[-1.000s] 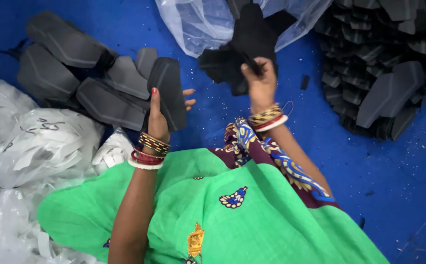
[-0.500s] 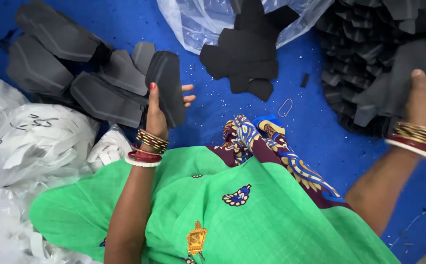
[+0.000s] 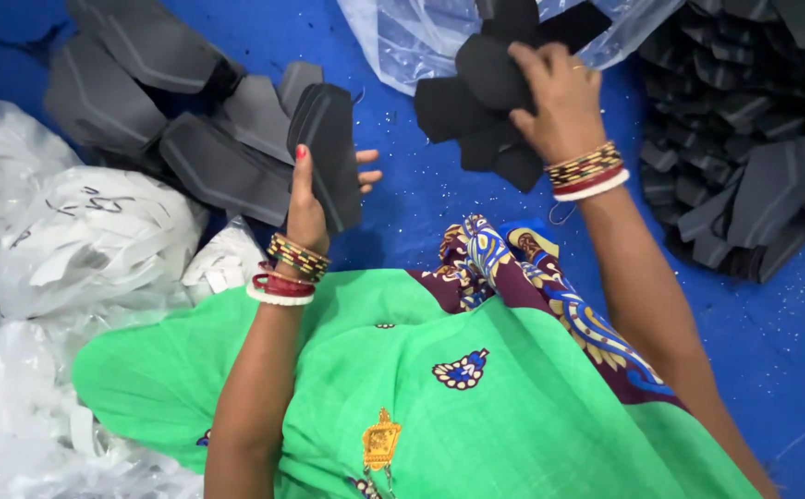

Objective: The person sorts and counts black shoe components into piles and plastic bags.

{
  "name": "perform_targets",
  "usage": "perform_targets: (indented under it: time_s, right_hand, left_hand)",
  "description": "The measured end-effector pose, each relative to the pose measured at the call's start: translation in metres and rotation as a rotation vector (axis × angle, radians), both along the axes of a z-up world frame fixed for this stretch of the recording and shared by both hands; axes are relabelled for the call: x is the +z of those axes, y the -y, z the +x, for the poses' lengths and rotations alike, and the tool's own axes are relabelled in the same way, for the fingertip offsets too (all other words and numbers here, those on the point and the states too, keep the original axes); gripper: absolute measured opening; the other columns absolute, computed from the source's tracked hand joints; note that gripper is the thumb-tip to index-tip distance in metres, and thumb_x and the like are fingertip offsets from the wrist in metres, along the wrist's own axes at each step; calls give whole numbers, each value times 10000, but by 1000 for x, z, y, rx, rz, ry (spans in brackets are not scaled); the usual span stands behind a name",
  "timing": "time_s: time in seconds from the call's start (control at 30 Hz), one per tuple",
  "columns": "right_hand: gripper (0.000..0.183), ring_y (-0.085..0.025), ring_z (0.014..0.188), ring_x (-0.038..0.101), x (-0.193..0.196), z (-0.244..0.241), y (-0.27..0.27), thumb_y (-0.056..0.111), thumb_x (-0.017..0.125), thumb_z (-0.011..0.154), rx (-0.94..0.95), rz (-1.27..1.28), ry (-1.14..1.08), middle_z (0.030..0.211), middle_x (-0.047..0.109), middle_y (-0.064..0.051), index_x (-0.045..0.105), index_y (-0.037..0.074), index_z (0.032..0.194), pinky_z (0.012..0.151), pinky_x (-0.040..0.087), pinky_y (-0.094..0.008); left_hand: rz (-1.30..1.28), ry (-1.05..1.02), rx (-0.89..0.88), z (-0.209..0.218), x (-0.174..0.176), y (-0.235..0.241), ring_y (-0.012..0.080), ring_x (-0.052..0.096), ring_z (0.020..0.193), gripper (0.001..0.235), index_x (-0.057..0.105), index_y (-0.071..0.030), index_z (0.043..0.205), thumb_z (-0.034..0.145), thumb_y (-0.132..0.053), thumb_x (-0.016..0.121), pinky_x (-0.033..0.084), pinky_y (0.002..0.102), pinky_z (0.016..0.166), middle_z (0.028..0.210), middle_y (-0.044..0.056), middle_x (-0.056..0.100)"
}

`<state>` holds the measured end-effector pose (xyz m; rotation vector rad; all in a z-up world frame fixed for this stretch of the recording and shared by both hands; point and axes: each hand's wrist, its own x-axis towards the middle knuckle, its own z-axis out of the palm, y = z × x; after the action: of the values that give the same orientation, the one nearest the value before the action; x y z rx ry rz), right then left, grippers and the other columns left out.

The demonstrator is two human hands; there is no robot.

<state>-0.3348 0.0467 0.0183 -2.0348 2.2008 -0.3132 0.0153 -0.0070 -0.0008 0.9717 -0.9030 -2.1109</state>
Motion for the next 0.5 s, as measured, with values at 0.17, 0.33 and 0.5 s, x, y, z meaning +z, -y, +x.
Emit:
perform_targets:
  time_s: [0.17,0.33,0.5]
  right_hand:
    - [844,-325,1337,538,26,17,1,134,917,757,106,-150,132,1445,563,-85,541,155,1512,1055,419,-485]
    - [759,-321,1302,538,-10,32,17,143,891,632,264,-135,-104,1421,576,-127,639,134,1348,985,451,-439]
    - [409,-314,1122,642,-13,23,23,221,732,900,437,-132,-179,1121,646,-137,664,40,1260,874,531,-402]
  left_hand:
    - [-32,9,-20,-10,5,2,278,721,1034,825,538,40,1425,1052,-631,236,574,364,905,1276,231,694]
    - [-30,16,-47,-4,-1,0,273,718,1053,844,554,60,1409,1059,-638,231,569,359,919,1290,228,691]
    - [-32,27,-40,-7,6,0,275,714,1050,841,538,49,1420,1047,-641,233,566,360,915,1280,228,688]
